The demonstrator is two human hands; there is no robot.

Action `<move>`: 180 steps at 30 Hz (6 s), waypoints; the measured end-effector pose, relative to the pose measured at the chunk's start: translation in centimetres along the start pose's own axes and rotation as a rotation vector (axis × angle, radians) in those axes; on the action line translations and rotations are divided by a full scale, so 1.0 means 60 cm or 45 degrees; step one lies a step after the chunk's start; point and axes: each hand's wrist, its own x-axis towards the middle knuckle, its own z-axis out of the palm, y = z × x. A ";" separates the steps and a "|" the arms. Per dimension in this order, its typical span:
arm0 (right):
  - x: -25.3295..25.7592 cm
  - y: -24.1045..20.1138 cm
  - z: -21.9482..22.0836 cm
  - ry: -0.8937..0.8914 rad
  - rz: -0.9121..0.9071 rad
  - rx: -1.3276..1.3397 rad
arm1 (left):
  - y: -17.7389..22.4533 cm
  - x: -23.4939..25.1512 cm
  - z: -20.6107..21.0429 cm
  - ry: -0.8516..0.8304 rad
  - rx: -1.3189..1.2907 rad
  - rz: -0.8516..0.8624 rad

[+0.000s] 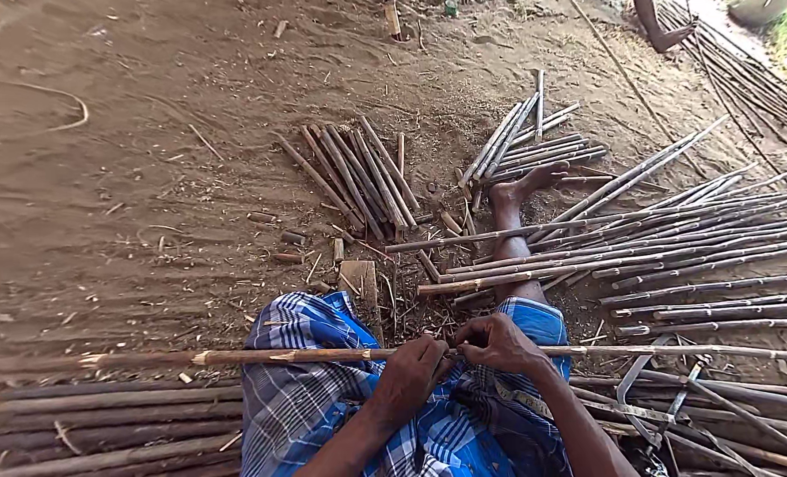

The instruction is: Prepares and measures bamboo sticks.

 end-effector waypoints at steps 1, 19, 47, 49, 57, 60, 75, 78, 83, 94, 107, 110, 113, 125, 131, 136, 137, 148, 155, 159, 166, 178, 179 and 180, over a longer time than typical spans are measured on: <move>0.000 -0.002 -0.001 -0.003 0.004 -0.006 | 0.000 0.001 0.001 -0.004 -0.005 0.004; -0.013 0.000 0.011 0.157 -0.048 -0.071 | -0.094 -0.046 -0.138 -0.141 0.150 -0.138; -0.015 -0.009 -0.018 0.498 -0.030 0.176 | -0.144 -0.021 -0.212 -0.367 0.378 -0.112; -0.009 -0.027 0.005 0.399 -0.103 0.204 | -0.115 -0.023 -0.179 -0.377 0.302 -0.089; -0.007 -0.017 0.082 0.370 -0.286 -0.087 | -0.082 0.017 -0.138 -0.647 0.090 -0.121; 0.004 -0.026 0.092 0.400 -0.330 -0.171 | -0.099 0.021 -0.153 -0.655 0.030 -0.066; 0.047 -0.032 0.085 0.386 -0.344 -0.283 | -0.122 0.064 -0.163 -0.952 0.081 -0.255; 0.048 -0.023 0.091 0.367 -0.372 -0.262 | -0.132 0.087 -0.164 -1.104 -0.095 -0.344; 0.051 -0.016 0.099 0.309 -0.403 -0.336 | -0.151 0.105 -0.156 -1.180 -0.364 -0.479; -0.092 -0.046 -0.015 0.879 -0.234 -0.325 | -0.113 0.053 -0.165 -0.664 0.069 0.034; -0.134 -0.053 0.113 0.443 0.168 -0.976 | -0.162 0.010 -0.217 -0.556 0.218 -0.184; -0.124 -0.124 0.108 0.380 0.102 -0.466 | -0.121 0.020 -0.167 -0.526 0.151 -0.120; -0.110 -0.170 0.105 0.347 0.026 -0.336 | -0.024 0.030 -0.169 -0.596 -0.229 -0.093; -0.073 -0.116 0.008 0.258 0.250 0.013 | -0.040 -0.054 -0.237 -0.419 -1.011 -0.733; -0.052 -0.068 -0.016 0.193 0.283 0.109 | -0.071 -0.054 -0.242 0.166 -1.051 -1.288; -0.056 -0.032 -0.035 0.263 0.388 -0.066 | -0.072 -0.048 -0.227 0.256 -1.039 -1.412; -0.058 -0.030 -0.035 0.296 0.426 -0.087 | -0.069 -0.046 -0.223 0.282 -1.063 -1.422; -0.091 -0.033 -0.049 0.374 0.712 -0.479 | -0.075 -0.044 -0.180 0.357 -0.960 -1.456; -0.099 -0.027 -0.039 0.405 0.713 -0.455 | -0.070 -0.035 -0.172 0.504 -0.820 -1.578; -0.100 -0.030 -0.033 0.435 0.717 -0.450 | -0.074 -0.034 -0.170 0.528 -0.795 -1.602; -0.089 -0.033 -0.023 0.435 0.742 -0.456 | -0.086 -0.039 -0.176 0.498 -0.763 -1.631; -0.090 -0.046 -0.004 0.502 0.696 -0.553 | 0.080 0.133 -0.008 -0.683 -0.023 -0.235; -0.091 -0.044 -0.003 0.505 0.698 -0.547 | 0.075 0.136 0.009 -0.728 -0.031 -0.222; -0.092 -0.043 -0.004 0.494 0.705 -0.516 | 0.070 0.134 0.017 -0.725 -0.033 -0.214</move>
